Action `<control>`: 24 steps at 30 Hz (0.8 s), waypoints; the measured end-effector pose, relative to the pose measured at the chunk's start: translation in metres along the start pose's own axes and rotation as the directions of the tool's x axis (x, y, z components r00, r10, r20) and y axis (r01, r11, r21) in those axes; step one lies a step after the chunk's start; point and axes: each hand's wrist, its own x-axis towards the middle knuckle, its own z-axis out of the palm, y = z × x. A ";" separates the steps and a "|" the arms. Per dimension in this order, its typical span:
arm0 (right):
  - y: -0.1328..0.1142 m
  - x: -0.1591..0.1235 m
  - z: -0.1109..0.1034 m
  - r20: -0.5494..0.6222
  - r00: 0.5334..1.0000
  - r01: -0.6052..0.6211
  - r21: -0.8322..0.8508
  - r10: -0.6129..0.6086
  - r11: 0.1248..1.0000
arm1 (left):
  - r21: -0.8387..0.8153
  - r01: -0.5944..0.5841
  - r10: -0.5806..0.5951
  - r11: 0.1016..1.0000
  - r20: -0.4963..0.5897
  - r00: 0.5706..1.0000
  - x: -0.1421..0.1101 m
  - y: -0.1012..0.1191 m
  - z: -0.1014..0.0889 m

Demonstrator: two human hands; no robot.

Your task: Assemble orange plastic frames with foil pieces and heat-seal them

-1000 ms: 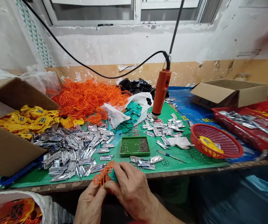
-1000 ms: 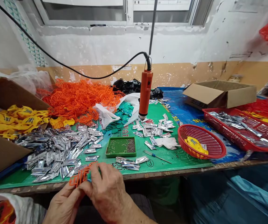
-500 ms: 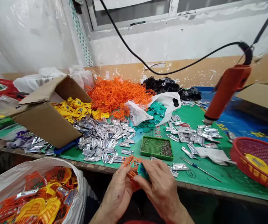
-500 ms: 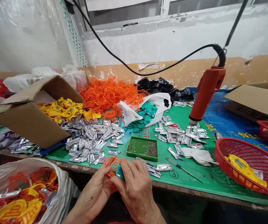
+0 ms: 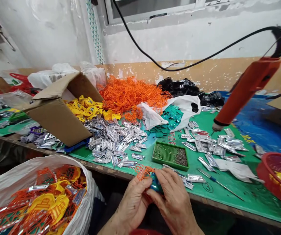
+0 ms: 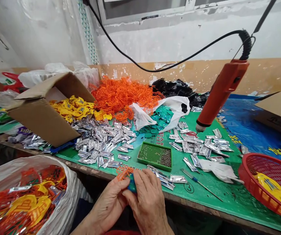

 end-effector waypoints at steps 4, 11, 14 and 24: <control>0.003 -0.006 -0.005 0.066 0.997 -0.054 0.076 0.049 0.996 | 0.044 -0.034 0.033 0.998 0.025 0.999 -0.002 -0.001 -0.001; 0.006 -0.007 -0.019 0.146 0.971 -0.212 0.166 0.189 0.963 | -0.005 -0.046 0.046 0.999 -0.020 0.999 -0.006 -0.008 0.001; 0.008 -0.008 -0.024 0.115 0.970 -0.233 0.177 0.216 0.956 | -0.015 -0.038 0.037 0.999 -0.037 0.999 -0.009 -0.008 0.002; 0.002 -0.018 -0.022 0.041 0.989 -0.148 0.120 0.144 0.982 | 0.041 -0.068 0.068 0.997 0.002 0.998 -0.017 -0.009 0.005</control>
